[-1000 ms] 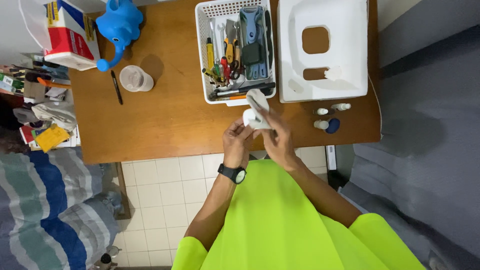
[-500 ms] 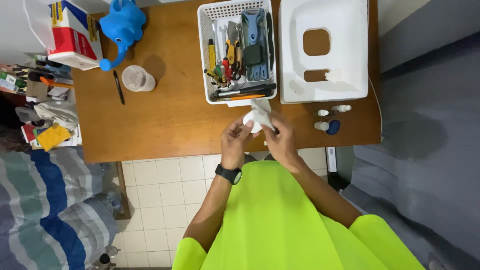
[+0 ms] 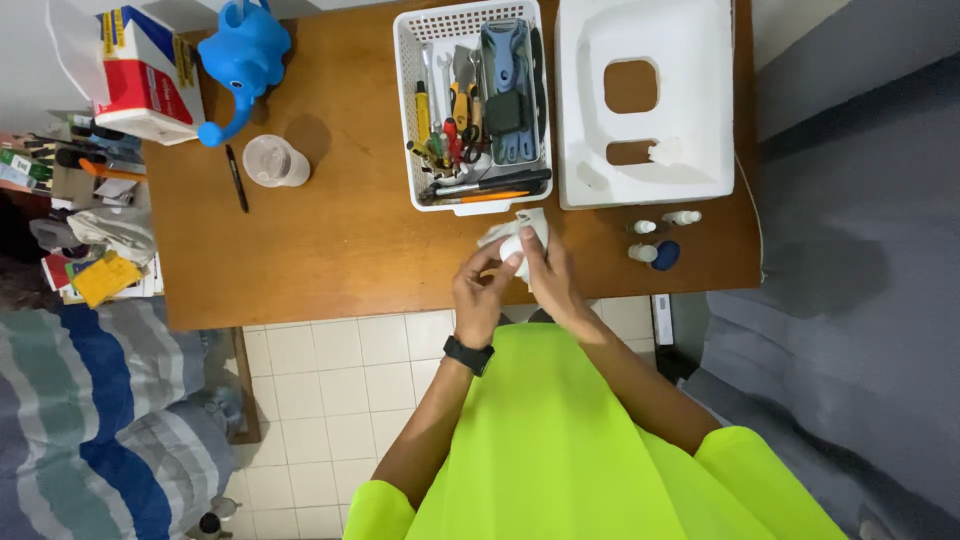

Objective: The person wipes a blue hand plane, a black sanding block, and several small bottles with a white cloth. Each item is wiped and then placed into a white plastic basket on the table.

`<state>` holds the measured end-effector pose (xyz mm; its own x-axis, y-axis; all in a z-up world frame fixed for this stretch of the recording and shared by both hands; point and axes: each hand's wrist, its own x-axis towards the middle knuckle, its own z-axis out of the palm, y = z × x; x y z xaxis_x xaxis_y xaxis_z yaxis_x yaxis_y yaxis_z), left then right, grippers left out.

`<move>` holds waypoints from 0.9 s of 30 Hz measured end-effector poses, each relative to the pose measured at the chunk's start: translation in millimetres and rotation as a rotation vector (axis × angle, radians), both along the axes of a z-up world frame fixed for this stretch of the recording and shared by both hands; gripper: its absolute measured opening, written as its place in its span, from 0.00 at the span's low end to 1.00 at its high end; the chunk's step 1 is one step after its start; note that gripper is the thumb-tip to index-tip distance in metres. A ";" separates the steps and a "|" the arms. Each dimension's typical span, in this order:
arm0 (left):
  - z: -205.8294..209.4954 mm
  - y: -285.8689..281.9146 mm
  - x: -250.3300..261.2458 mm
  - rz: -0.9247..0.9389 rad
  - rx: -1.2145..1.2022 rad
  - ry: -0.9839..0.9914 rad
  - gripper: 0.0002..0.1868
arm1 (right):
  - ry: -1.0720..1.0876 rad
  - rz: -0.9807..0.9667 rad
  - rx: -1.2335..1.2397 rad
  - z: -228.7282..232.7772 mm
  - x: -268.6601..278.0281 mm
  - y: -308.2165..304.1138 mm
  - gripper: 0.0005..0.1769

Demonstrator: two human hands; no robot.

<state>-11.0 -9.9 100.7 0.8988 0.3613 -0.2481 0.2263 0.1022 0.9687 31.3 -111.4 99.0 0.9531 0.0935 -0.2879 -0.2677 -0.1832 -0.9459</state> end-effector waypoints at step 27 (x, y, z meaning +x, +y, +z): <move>-56.8 8.2 -4.4 0.281 -0.647 0.040 0.12 | -0.570 0.238 0.156 -36.9 -19.1 -11.8 0.40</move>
